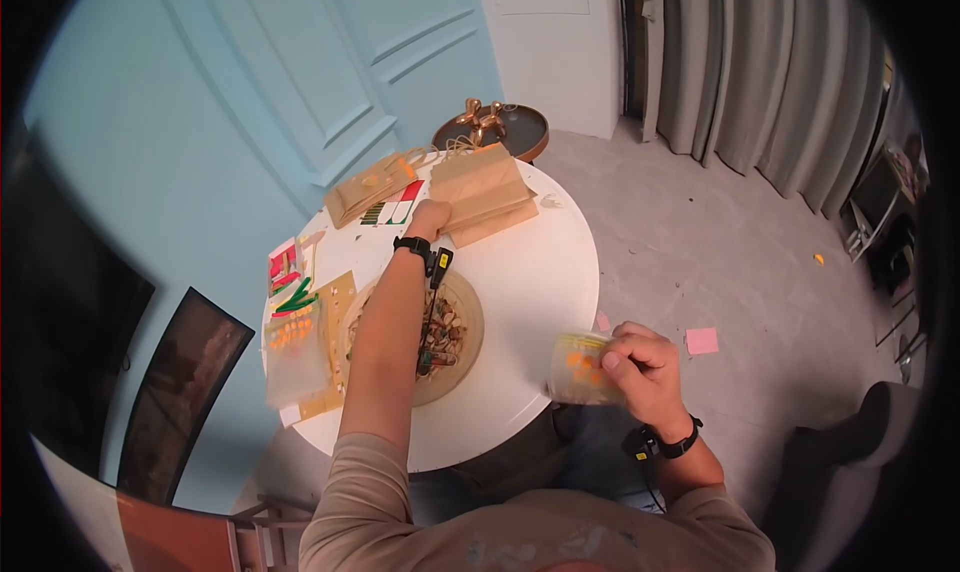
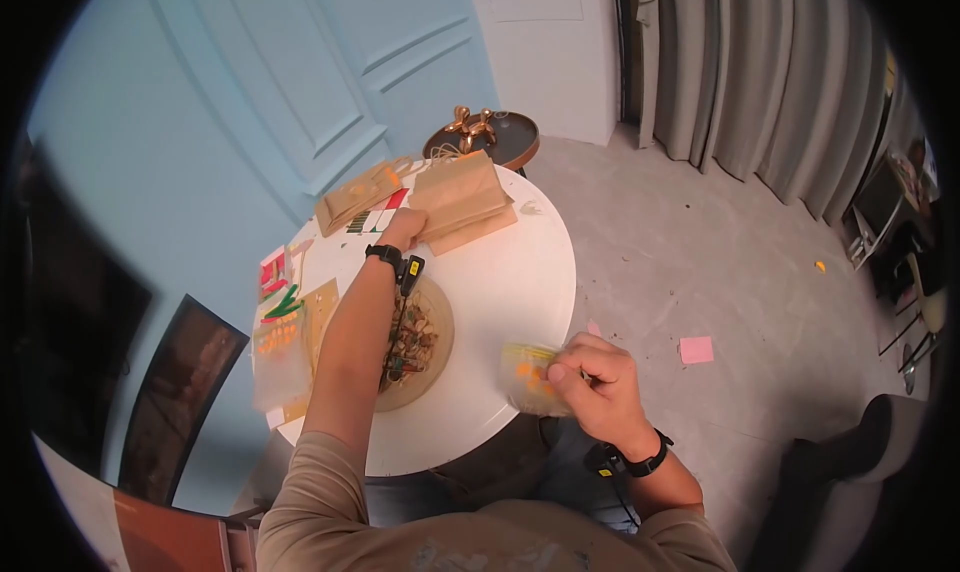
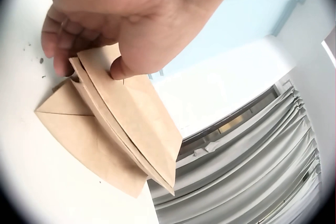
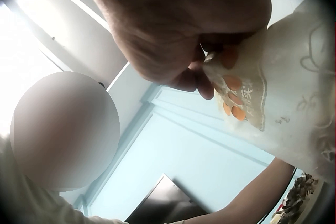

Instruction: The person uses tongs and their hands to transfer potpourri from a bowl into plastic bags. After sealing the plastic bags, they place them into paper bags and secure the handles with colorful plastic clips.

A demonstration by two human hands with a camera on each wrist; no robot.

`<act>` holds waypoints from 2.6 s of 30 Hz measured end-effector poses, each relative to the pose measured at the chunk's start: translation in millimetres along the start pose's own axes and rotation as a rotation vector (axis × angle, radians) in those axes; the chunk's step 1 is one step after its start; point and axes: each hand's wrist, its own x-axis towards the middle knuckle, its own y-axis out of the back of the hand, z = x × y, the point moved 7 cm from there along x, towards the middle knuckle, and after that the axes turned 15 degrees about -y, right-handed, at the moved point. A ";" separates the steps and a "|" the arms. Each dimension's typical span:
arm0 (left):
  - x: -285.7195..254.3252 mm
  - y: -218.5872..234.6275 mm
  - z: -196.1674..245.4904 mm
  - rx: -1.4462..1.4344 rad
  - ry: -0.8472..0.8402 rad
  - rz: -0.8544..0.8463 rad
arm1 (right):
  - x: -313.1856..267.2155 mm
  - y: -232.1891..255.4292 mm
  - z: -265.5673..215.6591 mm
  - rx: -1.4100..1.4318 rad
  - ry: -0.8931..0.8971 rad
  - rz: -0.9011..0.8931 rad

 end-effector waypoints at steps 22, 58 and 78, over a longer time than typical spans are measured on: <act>-439.6 153.2 190.1 0.148 -0.733 0.231 | 38.9 -83.9 -122.1 -0.929 0.531 -0.042; -546.6 97.7 77.8 -0.425 -0.375 0.091 | 5.8 -238.3 -19.2 -0.142 -0.235 -1.006; -553.6 95.6 80.5 -0.710 -0.300 -0.012 | -5.4 -226.0 -3.7 0.056 -0.499 -1.048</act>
